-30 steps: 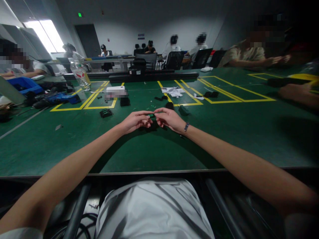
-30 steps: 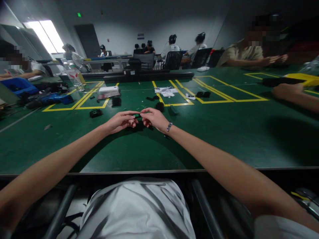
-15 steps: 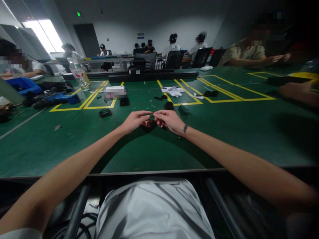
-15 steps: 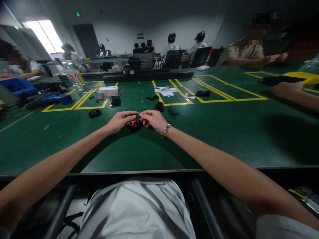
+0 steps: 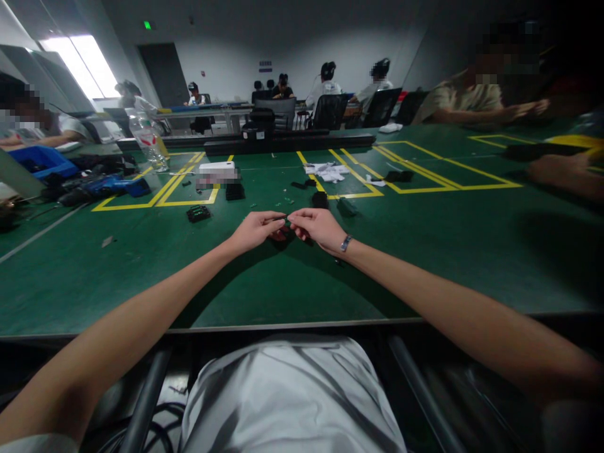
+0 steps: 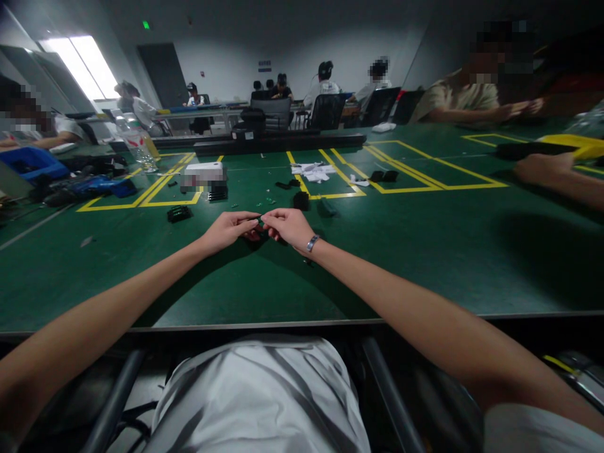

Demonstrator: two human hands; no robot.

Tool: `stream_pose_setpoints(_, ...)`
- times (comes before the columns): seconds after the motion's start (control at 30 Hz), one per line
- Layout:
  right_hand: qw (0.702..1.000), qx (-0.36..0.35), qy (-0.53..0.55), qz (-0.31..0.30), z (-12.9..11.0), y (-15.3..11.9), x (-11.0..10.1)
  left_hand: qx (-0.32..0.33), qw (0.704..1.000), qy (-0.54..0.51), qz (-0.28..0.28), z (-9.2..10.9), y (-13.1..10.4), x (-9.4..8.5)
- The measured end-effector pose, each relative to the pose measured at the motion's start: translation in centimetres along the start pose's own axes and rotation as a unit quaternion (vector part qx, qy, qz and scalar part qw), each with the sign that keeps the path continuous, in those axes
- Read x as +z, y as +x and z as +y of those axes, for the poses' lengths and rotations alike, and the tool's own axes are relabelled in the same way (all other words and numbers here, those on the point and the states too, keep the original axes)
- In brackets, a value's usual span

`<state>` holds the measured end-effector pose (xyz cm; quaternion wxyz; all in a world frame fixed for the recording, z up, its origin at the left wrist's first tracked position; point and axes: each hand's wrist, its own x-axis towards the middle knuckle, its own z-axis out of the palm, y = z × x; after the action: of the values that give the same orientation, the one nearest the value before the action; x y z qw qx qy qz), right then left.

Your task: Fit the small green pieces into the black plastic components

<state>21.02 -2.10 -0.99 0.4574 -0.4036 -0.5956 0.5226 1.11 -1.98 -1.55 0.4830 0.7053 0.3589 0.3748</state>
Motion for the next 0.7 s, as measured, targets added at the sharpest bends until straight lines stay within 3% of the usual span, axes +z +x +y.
stream_pose_setpoints(0.7,1.0,-0.021,0.022,-0.006,0.31,0.28,0.18,-0.026,0.998,-0.052,-0.007,0.31,0.09,-0.08)
